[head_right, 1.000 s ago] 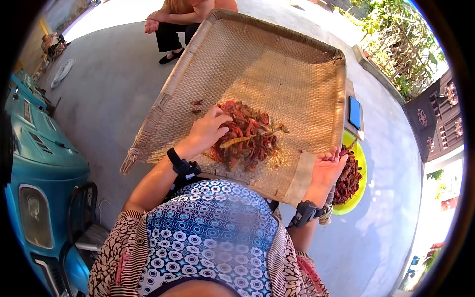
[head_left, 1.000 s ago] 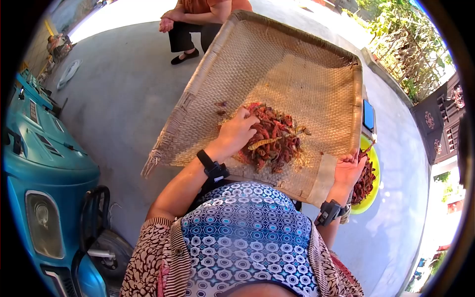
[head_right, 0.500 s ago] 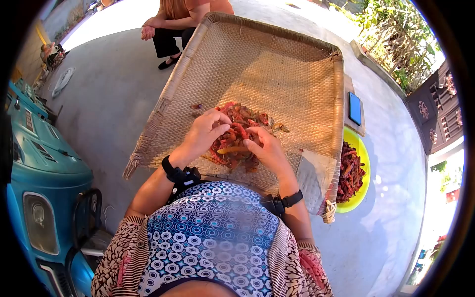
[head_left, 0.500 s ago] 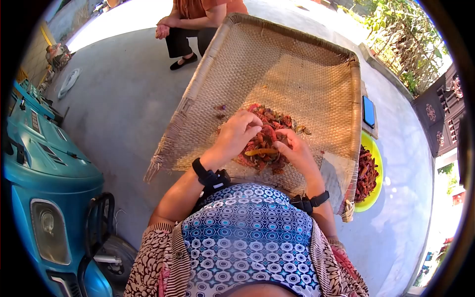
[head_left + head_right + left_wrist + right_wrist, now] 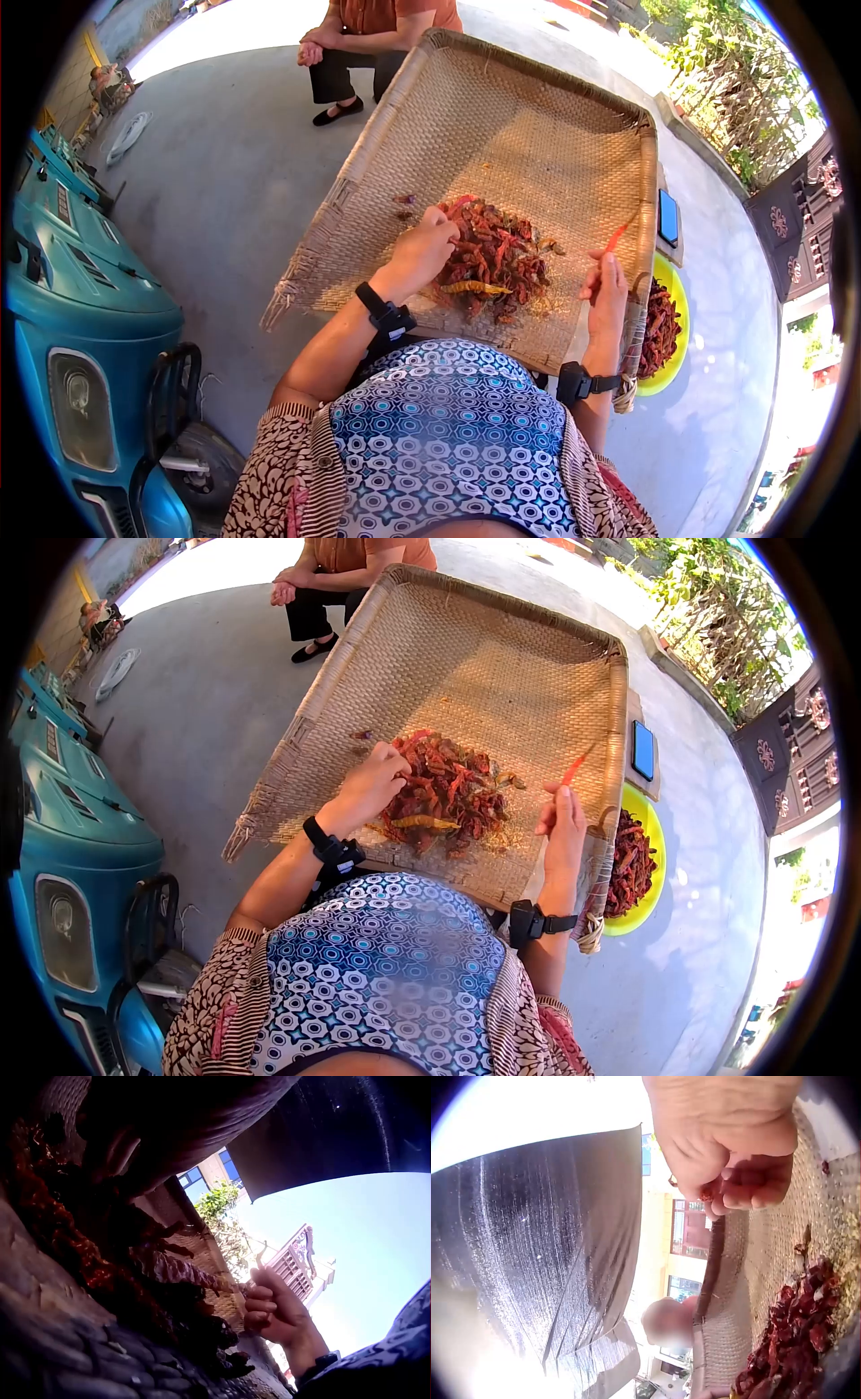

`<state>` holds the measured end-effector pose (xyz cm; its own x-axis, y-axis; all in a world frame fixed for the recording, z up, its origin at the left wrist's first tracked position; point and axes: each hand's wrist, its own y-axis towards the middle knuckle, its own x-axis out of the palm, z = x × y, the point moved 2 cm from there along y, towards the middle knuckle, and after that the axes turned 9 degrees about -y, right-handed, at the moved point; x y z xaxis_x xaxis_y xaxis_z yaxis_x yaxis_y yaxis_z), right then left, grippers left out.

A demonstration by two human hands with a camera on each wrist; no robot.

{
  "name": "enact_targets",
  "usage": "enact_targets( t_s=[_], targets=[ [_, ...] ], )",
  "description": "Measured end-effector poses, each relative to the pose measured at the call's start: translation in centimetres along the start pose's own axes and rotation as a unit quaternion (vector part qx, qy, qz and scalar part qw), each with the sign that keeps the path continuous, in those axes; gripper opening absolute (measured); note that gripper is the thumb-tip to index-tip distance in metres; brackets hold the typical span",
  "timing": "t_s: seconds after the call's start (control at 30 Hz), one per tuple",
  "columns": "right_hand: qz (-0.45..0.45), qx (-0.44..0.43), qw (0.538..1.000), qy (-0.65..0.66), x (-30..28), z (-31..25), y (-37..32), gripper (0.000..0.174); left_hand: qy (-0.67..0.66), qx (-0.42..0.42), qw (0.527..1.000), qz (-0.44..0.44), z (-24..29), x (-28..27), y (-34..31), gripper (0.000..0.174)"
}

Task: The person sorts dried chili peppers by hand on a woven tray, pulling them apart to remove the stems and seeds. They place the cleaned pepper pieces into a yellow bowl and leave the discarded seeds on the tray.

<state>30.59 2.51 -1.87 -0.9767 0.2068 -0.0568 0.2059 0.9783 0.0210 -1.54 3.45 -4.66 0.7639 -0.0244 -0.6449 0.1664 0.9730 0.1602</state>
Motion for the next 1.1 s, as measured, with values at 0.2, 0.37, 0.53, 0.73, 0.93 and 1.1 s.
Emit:
enact_targets(
  t_s=[0.2, 0.37, 0.53, 0.73, 0.93, 1.1],
  targets=[
    [0.067, -0.01, 0.963, 0.261, -4.7, 1.3, 1.1, 0.036, 0.023, 0.038, 0.999, -0.02, -0.4, -0.1, 0.6, 0.01],
    [-0.092, -0.016, 0.995, -0.019, 1.9, 1.1, -0.7, 0.03, -0.039, 0.088, 0.995, 0.028, 0.5, -0.3, -0.1, 0.013],
    [-0.242, -0.062, 0.954, -0.164, 7.5, -0.5, -1.6, 0.032, -0.172, 0.077, 0.982, -0.004, 2.9, -1.7, -0.5, 0.014],
    [-0.299, -0.117, 0.93, -0.177, 9.8, 0.5, -1.6, 0.025, -0.238, 0.09, 0.965, -0.061, 4.1, -1.1, -0.6, 0.013],
    [-0.188, 0.004, 0.977, -0.097, 6.5, -0.3, -1.4, 0.019, -0.316, -0.005, 0.947, -0.059, 3.5, -1.2, -0.3, 0.013],
    [0.046, 0.003, 0.991, 0.126, -1.7, 1.8, 0.7, 0.021, -0.4, 0.012, 0.916, -0.037, 2.1, -1.2, 0.2, 0.019]
  ],
)
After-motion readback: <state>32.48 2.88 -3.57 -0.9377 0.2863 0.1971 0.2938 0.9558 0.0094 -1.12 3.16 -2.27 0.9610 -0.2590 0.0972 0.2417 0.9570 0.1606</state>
